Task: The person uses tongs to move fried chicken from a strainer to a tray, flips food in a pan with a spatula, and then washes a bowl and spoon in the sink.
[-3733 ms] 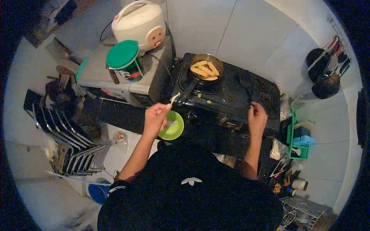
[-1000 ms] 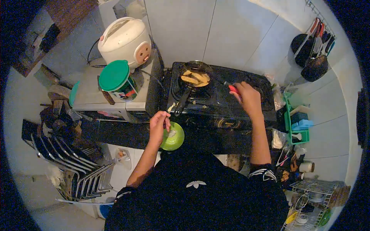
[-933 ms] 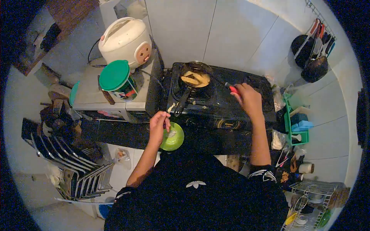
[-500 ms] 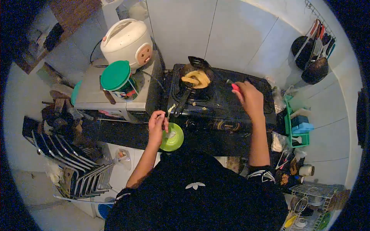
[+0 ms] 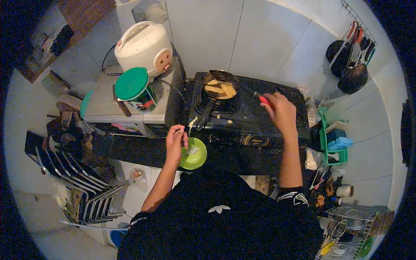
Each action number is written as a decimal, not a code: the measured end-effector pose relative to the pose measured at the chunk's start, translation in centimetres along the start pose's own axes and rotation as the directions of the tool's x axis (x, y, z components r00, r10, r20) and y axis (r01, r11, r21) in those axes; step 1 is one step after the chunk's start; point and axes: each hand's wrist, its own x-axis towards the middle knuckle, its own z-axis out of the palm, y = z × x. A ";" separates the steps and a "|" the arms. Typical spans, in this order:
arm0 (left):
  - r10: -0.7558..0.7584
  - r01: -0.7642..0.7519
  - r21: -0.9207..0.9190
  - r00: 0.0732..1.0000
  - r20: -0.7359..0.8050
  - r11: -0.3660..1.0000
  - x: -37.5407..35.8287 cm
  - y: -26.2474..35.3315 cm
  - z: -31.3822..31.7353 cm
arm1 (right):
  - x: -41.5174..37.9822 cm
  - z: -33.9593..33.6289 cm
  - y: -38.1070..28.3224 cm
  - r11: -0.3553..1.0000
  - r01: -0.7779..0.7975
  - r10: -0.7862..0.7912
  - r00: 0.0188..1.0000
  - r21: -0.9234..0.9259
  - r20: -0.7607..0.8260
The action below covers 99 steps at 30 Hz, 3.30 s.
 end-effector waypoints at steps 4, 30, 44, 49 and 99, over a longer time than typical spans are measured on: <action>0.013 -0.013 0.021 1.000 0.004 1.000 0.1 -0.5 -0.5 | 0.2 -0.2 0.3 0.998 0.053 -0.053 0.999 -0.042 -0.001; -0.022 0.021 -0.040 1.000 -0.002 0.999 -0.1 -0.5 -1.7 | 0.1 1.0 -0.1 0.996 0.026 -0.032 0.997 -0.084 -0.070; -0.029 0.029 -0.013 1.000 0.002 1.000 -0.4 -0.2 -1.3 | 0.4 2.5 0.2 0.996 0.046 -0.050 0.997 -0.077 -0.059; -0.023 0.024 -0.011 1.000 0.004 1.000 -0.2 -0.5 -1.5 | 0.2 1.0 -0.5 0.999 0.002 -0.004 0.999 -0.047 -0.045; -0.070 0.072 0.036 0.996 -0.049 0.997 -0.8 0.0 -0.7 | 0.0 -1.3 0.6 0.983 -0.062 0.039 0.991 0.173 0.131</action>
